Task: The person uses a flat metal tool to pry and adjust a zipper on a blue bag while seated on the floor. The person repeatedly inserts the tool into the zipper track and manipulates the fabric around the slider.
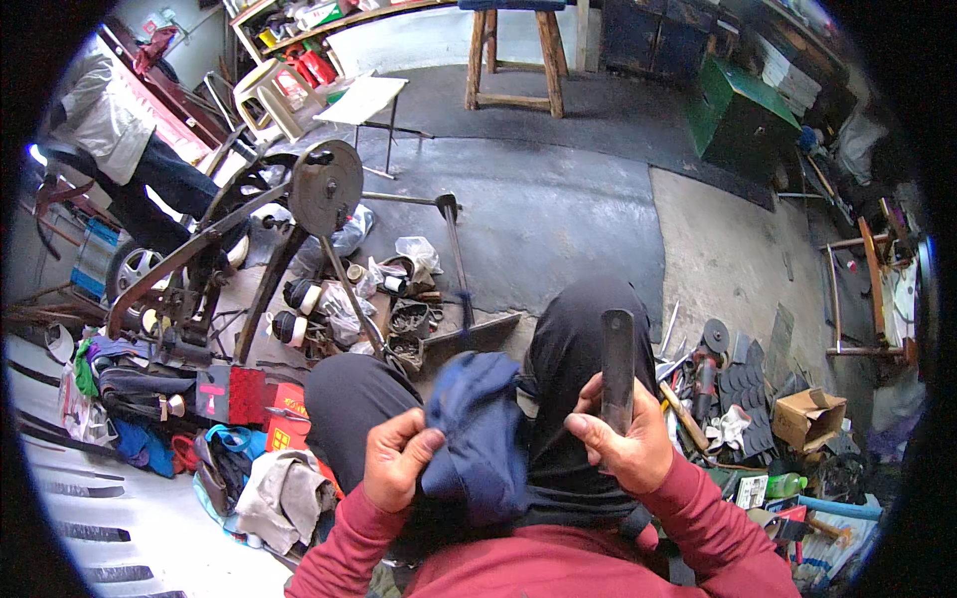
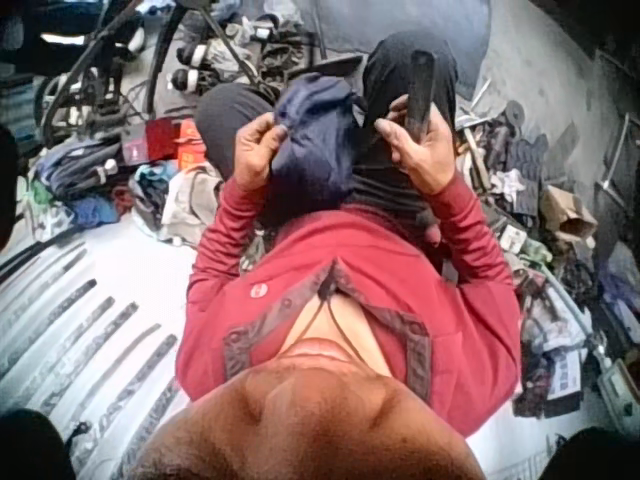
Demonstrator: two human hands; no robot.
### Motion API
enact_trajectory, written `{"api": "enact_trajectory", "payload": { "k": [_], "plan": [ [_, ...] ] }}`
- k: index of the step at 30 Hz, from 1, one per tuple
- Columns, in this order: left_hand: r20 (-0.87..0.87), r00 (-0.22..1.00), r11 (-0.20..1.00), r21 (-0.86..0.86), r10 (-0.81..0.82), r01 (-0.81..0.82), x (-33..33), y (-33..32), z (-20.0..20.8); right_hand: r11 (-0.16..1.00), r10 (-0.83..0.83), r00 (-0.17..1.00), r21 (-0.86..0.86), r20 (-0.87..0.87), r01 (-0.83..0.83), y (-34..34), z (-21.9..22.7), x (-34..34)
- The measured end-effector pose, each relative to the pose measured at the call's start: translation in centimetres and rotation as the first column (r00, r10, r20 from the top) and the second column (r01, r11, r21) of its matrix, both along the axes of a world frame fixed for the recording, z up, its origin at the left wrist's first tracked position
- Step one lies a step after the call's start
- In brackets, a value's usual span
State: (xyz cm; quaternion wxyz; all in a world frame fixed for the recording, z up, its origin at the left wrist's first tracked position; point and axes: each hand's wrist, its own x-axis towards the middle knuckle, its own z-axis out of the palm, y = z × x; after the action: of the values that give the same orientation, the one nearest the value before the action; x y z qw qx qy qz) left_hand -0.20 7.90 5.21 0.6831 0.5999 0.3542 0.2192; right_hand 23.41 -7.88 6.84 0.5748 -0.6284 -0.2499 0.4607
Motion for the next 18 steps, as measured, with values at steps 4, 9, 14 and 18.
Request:
{"api": "enact_trajectory", "payload": {
  "k": [4, 9, 14, 18],
  "plan": [
    [0.075, 0.992, 0.993, -0.058, 0.104, -0.100, 1.3, 0.1, 1.8, 0.976, 0.203, 0.967, -0.051, -0.156, -0.213, 0.3, 1.7, 0.2],
    [0.132, 0.984, 0.980, -0.147, -0.115, 0.134, 3.8, -2.1, 2.5, 0.970, 0.232, 0.968, -0.053, -0.092, -0.237, 0.3, 4.4, 0.6],
    [0.404, 0.902, 0.887, -0.348, -0.151, 0.304, 8.5, -5.5, 0.5, 0.971, 0.224, 0.959, -0.119, 0.175, -0.206, -0.7, 5.8, 2.0],
    [0.445, 0.825, 0.796, -0.324, -0.350, 0.512, 11.3, -6.5, -1.9, 0.991, 0.113, 0.916, 0.027, 0.385, -0.134, -2.0, 5.3, 2.5]
  ]
}}
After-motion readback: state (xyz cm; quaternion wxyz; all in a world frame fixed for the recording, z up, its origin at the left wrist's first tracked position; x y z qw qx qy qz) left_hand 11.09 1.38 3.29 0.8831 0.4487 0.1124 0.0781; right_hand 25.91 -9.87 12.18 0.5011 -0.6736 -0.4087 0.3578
